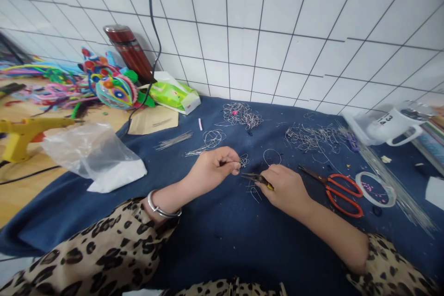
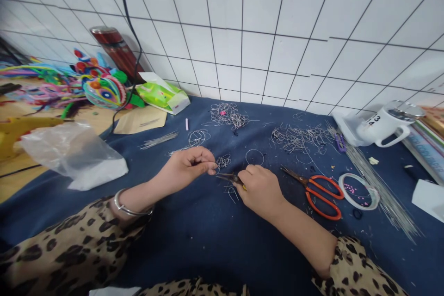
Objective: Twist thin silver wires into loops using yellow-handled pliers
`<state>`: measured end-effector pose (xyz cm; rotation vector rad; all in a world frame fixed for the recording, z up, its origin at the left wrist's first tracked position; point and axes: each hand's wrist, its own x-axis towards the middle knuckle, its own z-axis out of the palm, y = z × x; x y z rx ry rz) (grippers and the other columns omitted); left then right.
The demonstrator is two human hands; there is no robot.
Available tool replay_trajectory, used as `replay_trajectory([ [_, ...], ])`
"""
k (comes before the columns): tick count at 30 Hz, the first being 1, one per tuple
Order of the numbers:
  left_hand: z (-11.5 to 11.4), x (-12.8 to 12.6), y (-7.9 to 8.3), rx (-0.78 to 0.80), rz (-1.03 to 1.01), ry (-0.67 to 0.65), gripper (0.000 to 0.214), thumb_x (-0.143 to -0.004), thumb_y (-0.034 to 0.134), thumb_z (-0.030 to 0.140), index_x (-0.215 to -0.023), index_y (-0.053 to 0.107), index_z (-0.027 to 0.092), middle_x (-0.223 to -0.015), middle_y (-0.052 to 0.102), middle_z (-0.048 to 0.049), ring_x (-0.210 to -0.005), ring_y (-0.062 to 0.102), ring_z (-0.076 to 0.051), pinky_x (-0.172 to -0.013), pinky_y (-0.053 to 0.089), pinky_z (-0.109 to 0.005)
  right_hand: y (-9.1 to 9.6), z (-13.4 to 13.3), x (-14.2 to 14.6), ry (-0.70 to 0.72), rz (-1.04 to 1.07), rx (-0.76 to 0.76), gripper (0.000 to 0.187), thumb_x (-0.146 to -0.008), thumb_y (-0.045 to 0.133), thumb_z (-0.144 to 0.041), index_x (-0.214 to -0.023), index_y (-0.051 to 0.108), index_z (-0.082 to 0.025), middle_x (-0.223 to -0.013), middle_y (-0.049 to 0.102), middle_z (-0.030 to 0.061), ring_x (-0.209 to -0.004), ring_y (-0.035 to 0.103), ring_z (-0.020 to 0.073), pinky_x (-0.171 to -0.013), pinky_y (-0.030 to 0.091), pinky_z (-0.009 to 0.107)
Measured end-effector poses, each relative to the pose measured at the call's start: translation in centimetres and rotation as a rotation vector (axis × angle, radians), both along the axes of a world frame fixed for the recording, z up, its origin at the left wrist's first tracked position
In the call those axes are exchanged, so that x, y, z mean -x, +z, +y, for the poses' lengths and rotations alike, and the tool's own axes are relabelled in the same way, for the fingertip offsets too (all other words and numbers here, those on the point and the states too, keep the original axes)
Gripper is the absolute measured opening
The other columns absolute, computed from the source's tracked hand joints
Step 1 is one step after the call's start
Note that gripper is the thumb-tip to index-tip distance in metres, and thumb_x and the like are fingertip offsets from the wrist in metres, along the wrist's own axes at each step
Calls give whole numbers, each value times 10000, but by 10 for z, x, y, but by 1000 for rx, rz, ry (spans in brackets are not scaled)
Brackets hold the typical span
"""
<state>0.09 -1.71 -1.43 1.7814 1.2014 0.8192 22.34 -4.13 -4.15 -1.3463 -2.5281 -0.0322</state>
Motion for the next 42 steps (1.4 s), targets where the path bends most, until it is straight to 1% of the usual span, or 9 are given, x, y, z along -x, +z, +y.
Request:
replay_trajectory([
  [4, 3, -2, -6, 315, -249, 10, 134, -753, 610, 242, -807, 553, 133, -706, 661, -41, -629, 643, -143, -580, 495, -248, 3, 0, -3, 113, -97, -321, 124, -824, 504, -242, -866, 596, -171, -696, 525, 19, -694, 432, 140, -633, 293, 298],
  [7, 4, -2, -13, 448, -362, 6, 189, -730, 642, 252, -836, 547, 128, -771, 672, -65, -642, 659, -159, -575, 518, -267, 6, -2, -4, 164, -148, -484, 129, -820, 515, -203, -917, 590, -163, -659, 502, 8, -658, 412, 129, -587, 256, 303],
  [9, 4, -2, -16, 496, -399, -6, 199, -728, 648, 255, -848, 548, 130, -792, 673, -72, -653, 663, -161, -571, 524, -265, 8, -3, -4, 177, -165, -538, 121, -822, 517, -188, -918, 587, -165, -645, 489, 2, -639, 399, 121, -569, 236, 306],
  [14, 1, -2, -19, 567, -457, -24, 182, -736, 644, 241, -851, 552, 133, -810, 671, -74, -667, 660, -149, -576, 532, -254, 10, -6, -2, 204, -226, -592, 122, -823, 521, -187, -926, 586, -170, -642, 486, -2, -617, 376, 115, -560, 218, 317],
  [21, 0, -4, -18, 593, -454, -25, 156, -736, 641, 216, -839, 557, 134, -793, 670, -64, -660, 657, -142, -583, 533, -255, 10, -6, -1, 221, -262, -643, 142, -815, 540, -199, -948, 584, -168, -667, 495, -5, -615, 371, 112, -553, 212, 315],
  [32, 1, -4, -18, 629, -442, -13, 177, -717, 660, 226, -828, 561, 129, -789, 672, -64, -658, 657, -148, -559, 527, -240, 10, -6, 2, 236, -269, -641, 152, -814, 547, -209, -952, 590, -161, -658, 492, -10, -611, 371, 109, -554, 208, 314],
  [42, 0, -4, -22, 624, -436, -15, 164, -726, 654, 225, -829, 562, 136, -776, 674, -60, -654, 659, -146, -555, 532, -239, 8, -8, 1, 237, -283, -651, 154, -814, 554, -227, -948, 591, -163, -666, 495, -12, -611, 374, 109, -554, 204, 313],
])
